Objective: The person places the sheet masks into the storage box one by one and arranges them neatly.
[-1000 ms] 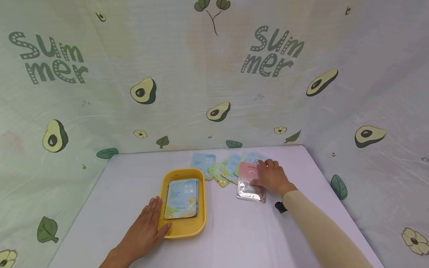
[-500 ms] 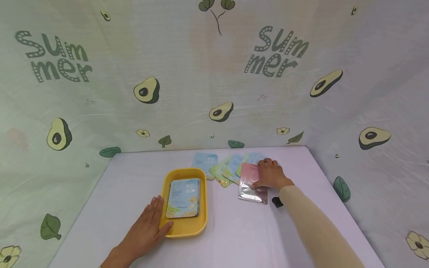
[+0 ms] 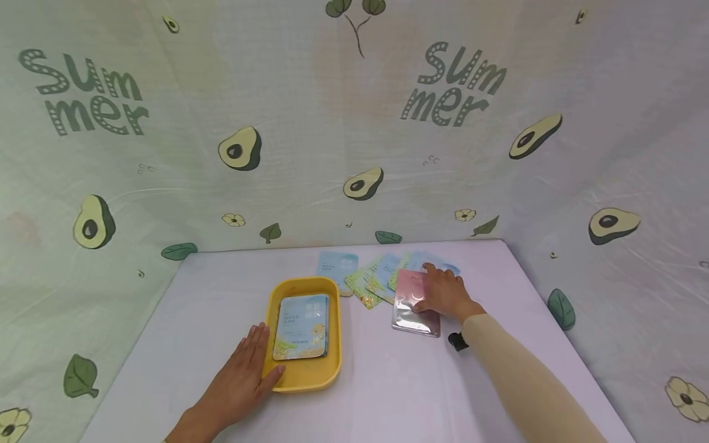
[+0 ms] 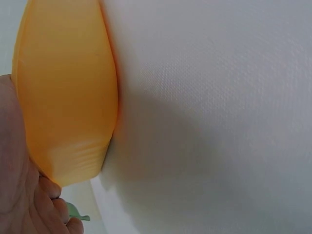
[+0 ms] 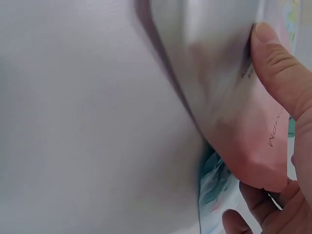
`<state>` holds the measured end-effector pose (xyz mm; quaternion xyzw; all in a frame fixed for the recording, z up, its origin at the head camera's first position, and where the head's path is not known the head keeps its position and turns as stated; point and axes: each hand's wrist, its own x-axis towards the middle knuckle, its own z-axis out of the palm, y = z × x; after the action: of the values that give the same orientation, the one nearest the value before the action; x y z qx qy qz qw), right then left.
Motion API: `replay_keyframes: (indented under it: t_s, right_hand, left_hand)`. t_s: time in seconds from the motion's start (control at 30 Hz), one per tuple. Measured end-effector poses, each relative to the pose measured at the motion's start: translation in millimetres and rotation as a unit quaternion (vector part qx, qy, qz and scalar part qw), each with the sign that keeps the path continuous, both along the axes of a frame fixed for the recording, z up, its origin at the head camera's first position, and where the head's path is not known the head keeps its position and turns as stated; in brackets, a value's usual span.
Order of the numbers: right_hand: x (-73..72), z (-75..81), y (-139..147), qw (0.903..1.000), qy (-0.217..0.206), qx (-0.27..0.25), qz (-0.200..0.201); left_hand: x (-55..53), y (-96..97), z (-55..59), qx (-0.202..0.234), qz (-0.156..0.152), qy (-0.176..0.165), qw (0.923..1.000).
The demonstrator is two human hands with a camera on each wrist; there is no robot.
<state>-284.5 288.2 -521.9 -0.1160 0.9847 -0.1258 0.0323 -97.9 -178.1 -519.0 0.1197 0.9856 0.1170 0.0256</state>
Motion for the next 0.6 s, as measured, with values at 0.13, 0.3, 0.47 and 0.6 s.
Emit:
replay_keyframes:
  t_s: [0.13, 0.3, 0.47, 0.6]
  right_hand:
    - [-3.2, -0.2, -2, 0.9997, 0.008, 0.022, 0.009]
    - [-0.6, -2.3, -4, 0.9986, 0.046, 0.025, 0.013]
    - [3.7, -3.1, -5, 0.9944, 0.104, -0.002, 0.02]
    - [9.3, 1.6, -7, 0.9867, 0.157, -0.028, 0.029]
  left_hand:
    - [1.2, 0.4, 2.0, 0.006, 0.001, -0.003, 1.0]
    - [1.7, 1.1, 3.7, 0.006, 0.003, -0.012, 0.9999]
    - [1.4, 0.4, 2.9, 0.01, 0.002, -0.009, 0.9999]
    - [0.9, 0.6, 2.4, 0.01, 0.0, -0.002, 0.9999]
